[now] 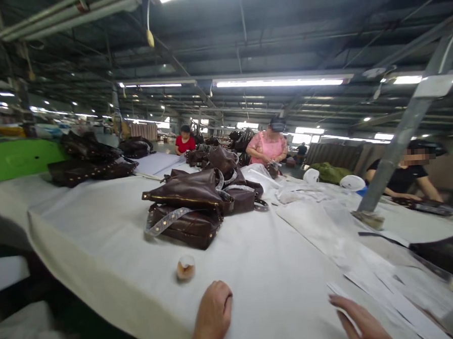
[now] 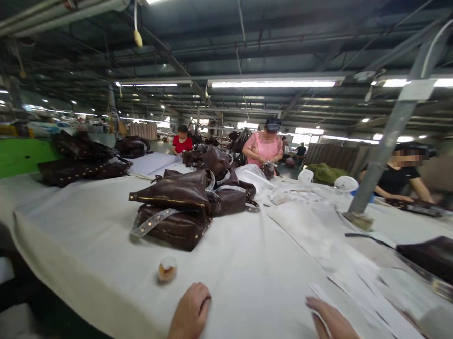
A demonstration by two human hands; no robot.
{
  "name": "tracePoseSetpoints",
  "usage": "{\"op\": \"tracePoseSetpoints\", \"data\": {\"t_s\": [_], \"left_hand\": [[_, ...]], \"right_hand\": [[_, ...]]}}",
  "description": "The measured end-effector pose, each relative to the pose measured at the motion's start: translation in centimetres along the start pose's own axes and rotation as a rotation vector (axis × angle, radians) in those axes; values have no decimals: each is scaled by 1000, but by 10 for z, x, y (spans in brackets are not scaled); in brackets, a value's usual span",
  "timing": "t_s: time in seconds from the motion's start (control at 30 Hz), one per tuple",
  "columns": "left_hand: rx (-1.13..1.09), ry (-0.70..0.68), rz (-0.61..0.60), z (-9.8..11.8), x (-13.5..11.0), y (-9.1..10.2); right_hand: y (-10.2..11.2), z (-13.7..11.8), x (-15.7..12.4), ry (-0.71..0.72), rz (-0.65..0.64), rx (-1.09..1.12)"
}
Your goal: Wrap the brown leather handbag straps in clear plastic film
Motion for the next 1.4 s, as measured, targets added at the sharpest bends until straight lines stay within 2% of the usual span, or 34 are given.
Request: {"op": "tracePoseSetpoints", "data": {"t_s": [0.1,0.2,0.27,0.37,0.47,0.53,0.63,0.77,0.83,0.93,1.0,1.07,1.13,1.2,1.3,1.4], "left_hand": [[24,-31,13,-10,-1,-5],[65,-88,-1,-27,0,-12],[74,-105,-27,-40,2,-17],[73,-90,-64,-57,5,-23],[59,-60,-65,-63,6,-26],[43,-33,-57,-59,6,-25],[21,32,-11,-48,2,-21],[54,127,141,-33,-5,-12],[89,173,216,-27,-6,-7],[137,222,310,-21,-5,-1],[159,204,345,-18,-2,2],[160,156,362,-15,0,5],[154,112,382,-14,1,7],[140,91,379,-15,2,8],[95,5,354,-13,4,12],[35,-71,303,-5,10,14]], "right_hand": [[-32,-120,83,330,-58,29],[-63,-225,162,561,-23,-33],[-85,-271,200,616,-72,-124],[-118,-302,227,534,-268,-242],[-139,-296,232,446,-386,-269],[-140,-279,236,374,-429,-281],[-124,-246,247,277,-452,-267],[-83,-191,250,137,-462,-206],[-62,-158,236,51,-498,-170],[-33,-105,196,-114,-588,-125],[-14,-74,163,-234,-641,-113],[6,-55,131,-337,-693,-79],[26,-49,104,-402,-757,33],[42,-55,85,-420,-828,189],[60,-71,70,-390,-908,297],[70,-81,61,-347,-942,291]]}}
Point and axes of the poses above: each hand's wrist, its own x-axis towards the middle knuckle, its own y-axis out of the back of the hand, z = x × y, the point moved 2 cm from there along x, towards the middle knuckle, and after that the axes turned 12 degrees about -x, right-handed, at the moved point
